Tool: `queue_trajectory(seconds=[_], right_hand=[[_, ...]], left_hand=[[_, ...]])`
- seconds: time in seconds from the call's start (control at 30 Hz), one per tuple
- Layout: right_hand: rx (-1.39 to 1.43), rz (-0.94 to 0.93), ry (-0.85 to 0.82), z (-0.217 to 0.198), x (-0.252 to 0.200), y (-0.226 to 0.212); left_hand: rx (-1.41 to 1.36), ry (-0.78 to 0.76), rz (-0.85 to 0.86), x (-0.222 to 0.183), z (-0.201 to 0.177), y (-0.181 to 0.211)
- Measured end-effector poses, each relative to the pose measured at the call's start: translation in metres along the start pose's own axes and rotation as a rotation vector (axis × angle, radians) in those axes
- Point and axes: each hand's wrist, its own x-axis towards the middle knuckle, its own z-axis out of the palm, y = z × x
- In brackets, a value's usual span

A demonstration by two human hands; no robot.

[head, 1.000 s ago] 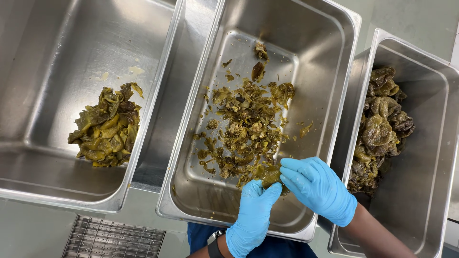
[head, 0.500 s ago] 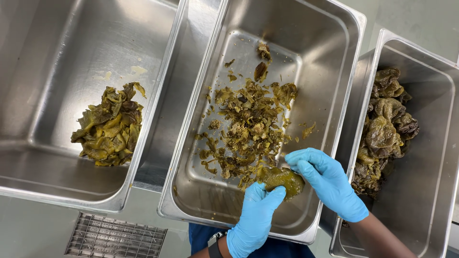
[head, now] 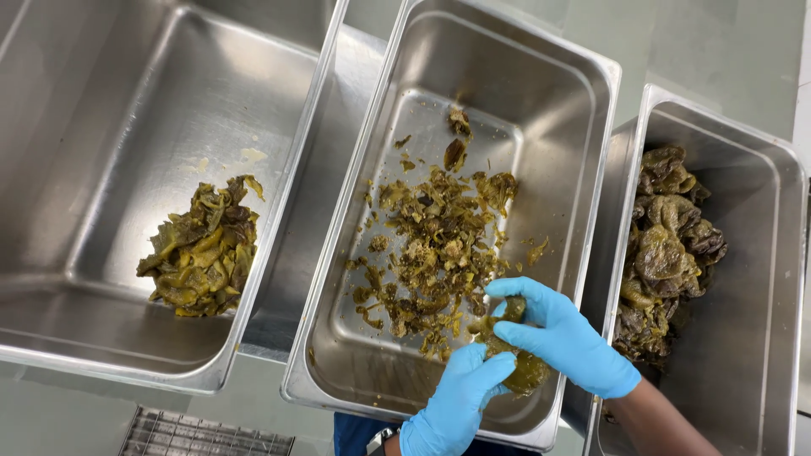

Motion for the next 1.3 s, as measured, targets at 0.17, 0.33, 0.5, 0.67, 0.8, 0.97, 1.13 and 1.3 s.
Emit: queue_trajectory(seconds=[0.17,0.33,0.5,0.67,0.8,0.97,1.13,1.3], right_hand=[[-0.077,-0.136,0.091,-0.001,-0.008,0.007],[-0.056,-0.139,0.198,0.01,-0.02,0.012],[0.135,-0.202,0.194,0.022,-0.04,0.019],[0.23,-0.242,0.234,0.027,-0.035,0.021],[-0.017,-0.282,0.362,0.021,-0.018,0.016],[-0.217,-0.422,0.407,0.005,-0.015,0.017],[-0.023,-0.242,0.366,-0.007,-0.016,0.017],[0.05,-0.306,0.323,-0.015,-0.01,0.024]], left_hand=[[-0.146,-0.013,-0.018,0.002,0.002,0.004],[-0.145,0.167,-0.088,-0.008,0.018,0.03],[-0.179,0.178,0.11,-0.009,0.011,0.02],[-0.169,0.051,0.288,-0.012,0.009,0.019],[-0.32,0.004,0.275,-0.008,0.011,0.019],[-0.254,0.07,0.205,-0.007,0.014,0.019],[-0.194,0.093,0.259,-0.002,0.003,0.002],[-0.17,0.089,0.226,-0.003,0.003,0.002]])
